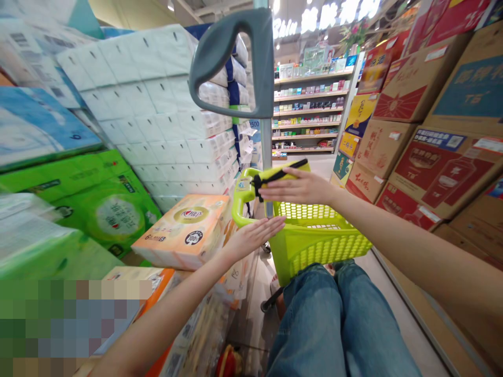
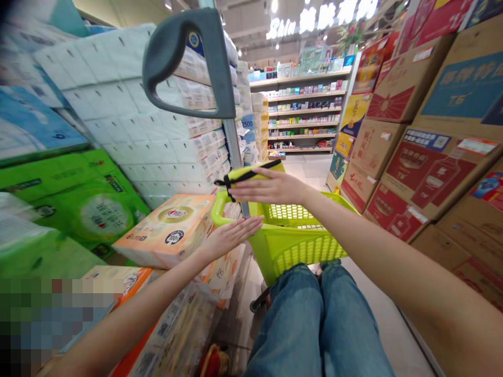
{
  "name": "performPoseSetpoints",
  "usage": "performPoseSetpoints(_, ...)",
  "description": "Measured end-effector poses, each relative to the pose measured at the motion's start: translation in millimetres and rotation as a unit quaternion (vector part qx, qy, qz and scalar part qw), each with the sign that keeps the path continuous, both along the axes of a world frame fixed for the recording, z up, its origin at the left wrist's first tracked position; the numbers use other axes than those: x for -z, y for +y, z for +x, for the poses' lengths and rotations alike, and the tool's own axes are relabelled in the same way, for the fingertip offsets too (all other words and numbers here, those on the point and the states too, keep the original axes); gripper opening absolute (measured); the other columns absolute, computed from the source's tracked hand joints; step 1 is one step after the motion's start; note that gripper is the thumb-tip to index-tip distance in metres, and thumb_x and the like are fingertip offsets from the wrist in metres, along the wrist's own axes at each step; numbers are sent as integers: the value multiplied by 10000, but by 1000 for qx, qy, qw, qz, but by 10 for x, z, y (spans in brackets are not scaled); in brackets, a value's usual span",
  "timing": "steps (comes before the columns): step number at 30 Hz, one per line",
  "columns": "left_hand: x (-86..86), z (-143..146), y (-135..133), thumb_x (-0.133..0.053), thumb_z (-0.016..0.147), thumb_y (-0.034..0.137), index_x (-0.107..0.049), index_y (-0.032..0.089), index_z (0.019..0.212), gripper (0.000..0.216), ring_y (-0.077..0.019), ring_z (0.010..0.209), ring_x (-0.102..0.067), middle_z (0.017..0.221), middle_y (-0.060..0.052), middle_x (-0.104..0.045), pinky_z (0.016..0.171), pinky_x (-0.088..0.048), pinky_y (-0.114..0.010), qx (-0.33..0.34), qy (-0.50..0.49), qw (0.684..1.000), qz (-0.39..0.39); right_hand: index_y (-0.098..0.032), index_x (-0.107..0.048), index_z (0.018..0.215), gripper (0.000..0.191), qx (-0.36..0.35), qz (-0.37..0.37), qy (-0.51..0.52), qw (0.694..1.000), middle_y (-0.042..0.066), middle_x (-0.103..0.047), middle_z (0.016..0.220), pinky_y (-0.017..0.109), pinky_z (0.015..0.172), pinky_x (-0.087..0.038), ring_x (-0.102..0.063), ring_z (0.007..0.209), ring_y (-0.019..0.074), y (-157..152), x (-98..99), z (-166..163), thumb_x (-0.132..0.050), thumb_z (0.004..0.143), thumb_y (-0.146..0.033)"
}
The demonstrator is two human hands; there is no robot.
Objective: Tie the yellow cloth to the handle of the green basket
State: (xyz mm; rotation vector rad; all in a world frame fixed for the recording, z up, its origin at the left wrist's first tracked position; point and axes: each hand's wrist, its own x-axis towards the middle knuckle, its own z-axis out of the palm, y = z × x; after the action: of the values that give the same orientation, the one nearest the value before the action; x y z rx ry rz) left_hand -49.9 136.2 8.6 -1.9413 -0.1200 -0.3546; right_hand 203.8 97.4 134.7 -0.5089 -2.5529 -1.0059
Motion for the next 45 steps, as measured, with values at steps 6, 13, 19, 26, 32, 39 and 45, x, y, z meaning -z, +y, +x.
performPoseSetpoints(6, -47, 6, -27, -387, 913, 88, -272, 179, 1549, 653, -113, 1505, -198, 1656, -17, -189, 1241, -197, -259, -16, 11, 1000, 24, -557, -309, 1459, 547, 24, 6, 175, 984, -185, -486, 1477, 392, 1261, -170, -470, 1368, 141, 192, -604, -139, -429, 1018, -256)
performPoseSetpoints(13, -6, 8, -4, -391, 928, 107, -291, 175, 1541, 625, -131, 1508, -197, 1659, -33, -177, 1248, -175, -290, -5, 1, 1000, 13, -381, -269, 1533, 589, 29, 55, 89, 994, -97, -532, 1450, 321, 1264, -109, -485, 1349, 67, 87, 287, -178, -417, 1006, -164)
performPoseSetpoints(19, 1, 11, 0, -393, 937, 135, -293, 184, 1542, 615, -132, 1510, -191, 1659, -31, -173, 1249, -174, -295, -11, -2, 1000, 20, -365, -293, 1525, 608, -46, 15, -21, 999, -114, -538, 1445, 217, 1232, -197, -483, 1340, 29, 31, 93, -14, -457, 981, -147)
performPoseSetpoints(26, -57, 7, -41, -389, 927, 122, -286, 195, 1545, 631, -121, 1508, -191, 1654, -7, -198, 1253, -169, -290, -27, 9, 999, 43, -523, -182, 1509, 667, 38, 15, 115, 993, -176, -436, 1507, 347, 1258, -165, -446, 1376, 114, 180, -567, -60, -404, 1000, -154)
performPoseSetpoints(32, 0, 8, -8, -367, 940, 113, -283, 195, 1545, 616, -103, 1491, -246, 1646, 1, -223, 1215, -266, -250, -26, 15, 999, 20, -410, -344, 1499, 567, 4, 70, 51, 996, -141, -480, 1487, 217, 1225, -225, -464, 1358, 36, 86, 223, -127, -420, 994, -162)
performPoseSetpoints(39, -12, 12, -17, -367, 937, 75, -303, 182, 1536, 612, -102, 1495, -225, 1644, 5, -221, 1207, -278, -231, -11, 7, 999, -30, -333, -402, 1473, 502, -22, 68, -113, 991, -134, -463, 1511, 217, 1224, -212, -390, 1399, -3, 72, -73, 19, -403, 1001, -162)
performPoseSetpoints(45, -87, 15, -69, -303, 886, -18, -225, 223, 1561, 721, -64, 1496, -83, 1644, 51, -202, 1227, -221, -216, -8, 10, 980, -201, -390, -259, 1524, 522, 98, 24, 61, 993, -120, -448, 1532, 383, 1252, -142, -368, 1433, 89, 205, -650, -4, -333, 1038, -215)
